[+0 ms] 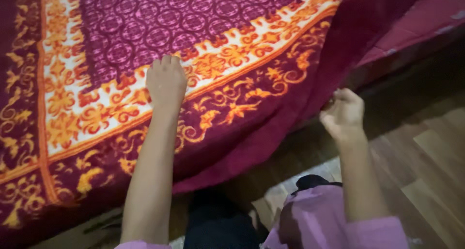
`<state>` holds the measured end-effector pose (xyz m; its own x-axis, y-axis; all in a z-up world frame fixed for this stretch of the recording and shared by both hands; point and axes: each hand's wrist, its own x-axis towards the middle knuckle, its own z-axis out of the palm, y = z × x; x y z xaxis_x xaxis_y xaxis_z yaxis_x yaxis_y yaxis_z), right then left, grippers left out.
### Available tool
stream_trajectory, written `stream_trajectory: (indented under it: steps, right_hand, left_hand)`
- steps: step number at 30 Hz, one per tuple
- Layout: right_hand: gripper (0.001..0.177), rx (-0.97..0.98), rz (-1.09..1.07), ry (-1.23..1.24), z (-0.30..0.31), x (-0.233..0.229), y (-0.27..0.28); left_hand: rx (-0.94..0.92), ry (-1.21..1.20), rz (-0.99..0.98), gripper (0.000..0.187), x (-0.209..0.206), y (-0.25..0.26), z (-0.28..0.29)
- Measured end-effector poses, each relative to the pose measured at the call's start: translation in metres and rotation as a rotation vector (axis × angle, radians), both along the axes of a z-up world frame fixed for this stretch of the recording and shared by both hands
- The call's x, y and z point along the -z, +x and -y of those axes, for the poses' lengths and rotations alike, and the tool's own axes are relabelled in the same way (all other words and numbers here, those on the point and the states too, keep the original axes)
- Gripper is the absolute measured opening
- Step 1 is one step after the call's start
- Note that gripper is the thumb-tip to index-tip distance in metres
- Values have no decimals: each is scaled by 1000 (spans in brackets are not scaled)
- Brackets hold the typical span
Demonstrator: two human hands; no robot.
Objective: The person smooths a large blanket over a bed and tucks the edges into the bed frame by hand.
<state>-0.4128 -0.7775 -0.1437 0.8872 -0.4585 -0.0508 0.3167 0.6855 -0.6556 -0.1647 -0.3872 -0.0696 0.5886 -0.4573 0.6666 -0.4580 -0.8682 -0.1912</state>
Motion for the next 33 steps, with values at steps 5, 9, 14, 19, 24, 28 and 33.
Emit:
stream_trajectory:
  steps: [5,9,14,19,24,28,33]
  right_hand:
    - [41,62,-66,-7,-62,-78,-23]
    - [49,84,-130,-168,-56,-86,-35]
    - [61,273,82,-151,-36,-80,-51]
    - [62,349,-215,-309,-23,-71,-61]
    - [93,489,-652,-1195,2,-47,-69]
    - [107,732,-948,-1885,-28,-65,-77]
    - [48,827,-331,-2069,-93,-89,-69]
  left_hand:
    - [75,-121,-29,14,-7,-4,-2]
    - [109,-188,-49,14,-10,-6,-4]
    - [103,-176,-98,17,-12,-8,-5]
    - [110,-193,-142,18,-11,-7,-6]
    - [99,-201,-156,20,-9,-7,-5]
    - [104,-187,-120,19,-4,-5,-5]
    - [101,-187,-135,17,-3,-4,-6]
